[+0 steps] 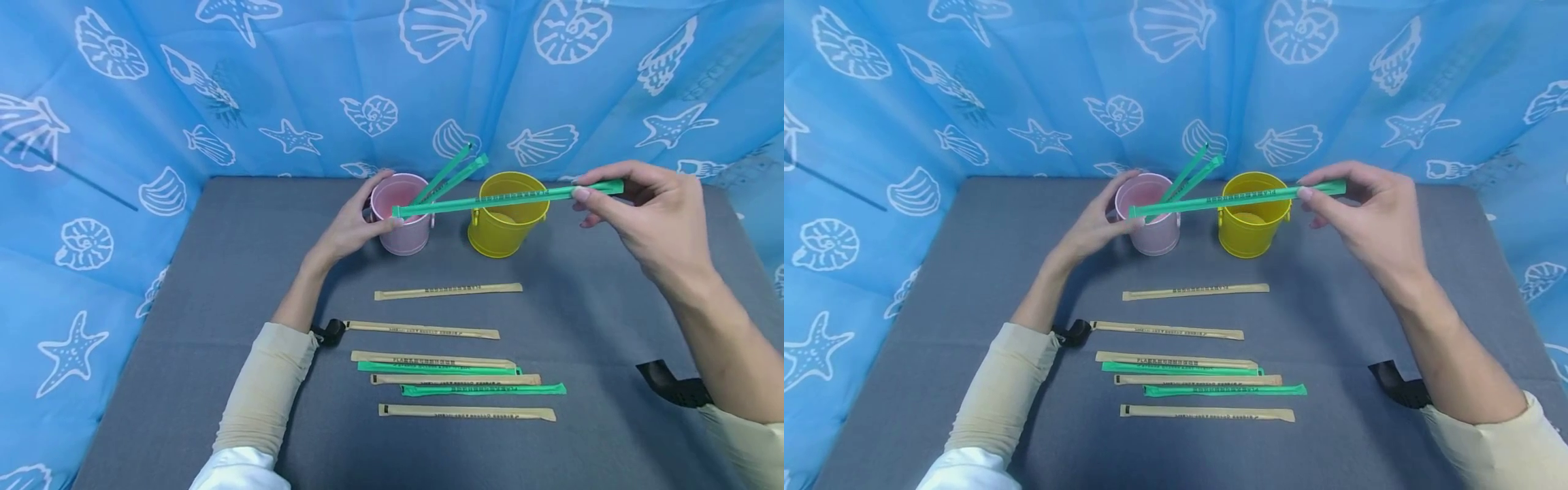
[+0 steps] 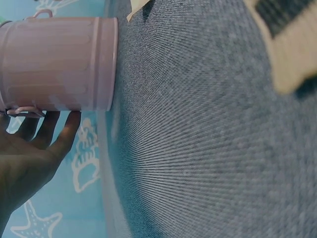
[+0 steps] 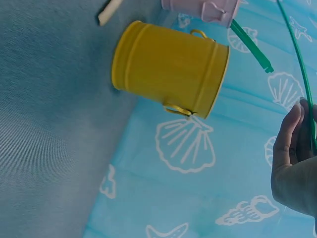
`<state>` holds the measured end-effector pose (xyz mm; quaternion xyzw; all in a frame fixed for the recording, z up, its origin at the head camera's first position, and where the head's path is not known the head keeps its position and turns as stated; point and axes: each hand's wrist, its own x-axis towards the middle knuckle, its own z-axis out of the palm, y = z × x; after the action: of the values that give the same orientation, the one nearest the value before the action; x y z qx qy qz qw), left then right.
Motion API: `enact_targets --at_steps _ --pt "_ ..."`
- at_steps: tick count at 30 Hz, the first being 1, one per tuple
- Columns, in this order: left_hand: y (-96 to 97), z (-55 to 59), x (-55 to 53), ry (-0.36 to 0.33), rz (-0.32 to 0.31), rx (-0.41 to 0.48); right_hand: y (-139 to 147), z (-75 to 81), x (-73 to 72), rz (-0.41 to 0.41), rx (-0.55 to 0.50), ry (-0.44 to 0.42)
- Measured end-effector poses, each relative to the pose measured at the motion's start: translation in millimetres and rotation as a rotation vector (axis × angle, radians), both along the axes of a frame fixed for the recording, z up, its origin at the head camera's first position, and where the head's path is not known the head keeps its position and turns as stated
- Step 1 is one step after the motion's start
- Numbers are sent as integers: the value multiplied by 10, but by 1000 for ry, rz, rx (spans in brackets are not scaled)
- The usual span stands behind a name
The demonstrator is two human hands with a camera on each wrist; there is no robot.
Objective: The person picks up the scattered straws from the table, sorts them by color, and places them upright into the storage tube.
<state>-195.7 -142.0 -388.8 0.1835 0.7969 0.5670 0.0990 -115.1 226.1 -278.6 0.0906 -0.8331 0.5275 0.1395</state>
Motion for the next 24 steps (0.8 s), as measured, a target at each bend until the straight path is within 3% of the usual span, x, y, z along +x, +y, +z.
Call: enact_targets --at_steps 9,24 --pt "-19 -9 -4 32 10 -31 -88 49 -195 -17 26 -24" --pt "-20 2 6 12 23 -44 -229 32 -415 26 60 -95"
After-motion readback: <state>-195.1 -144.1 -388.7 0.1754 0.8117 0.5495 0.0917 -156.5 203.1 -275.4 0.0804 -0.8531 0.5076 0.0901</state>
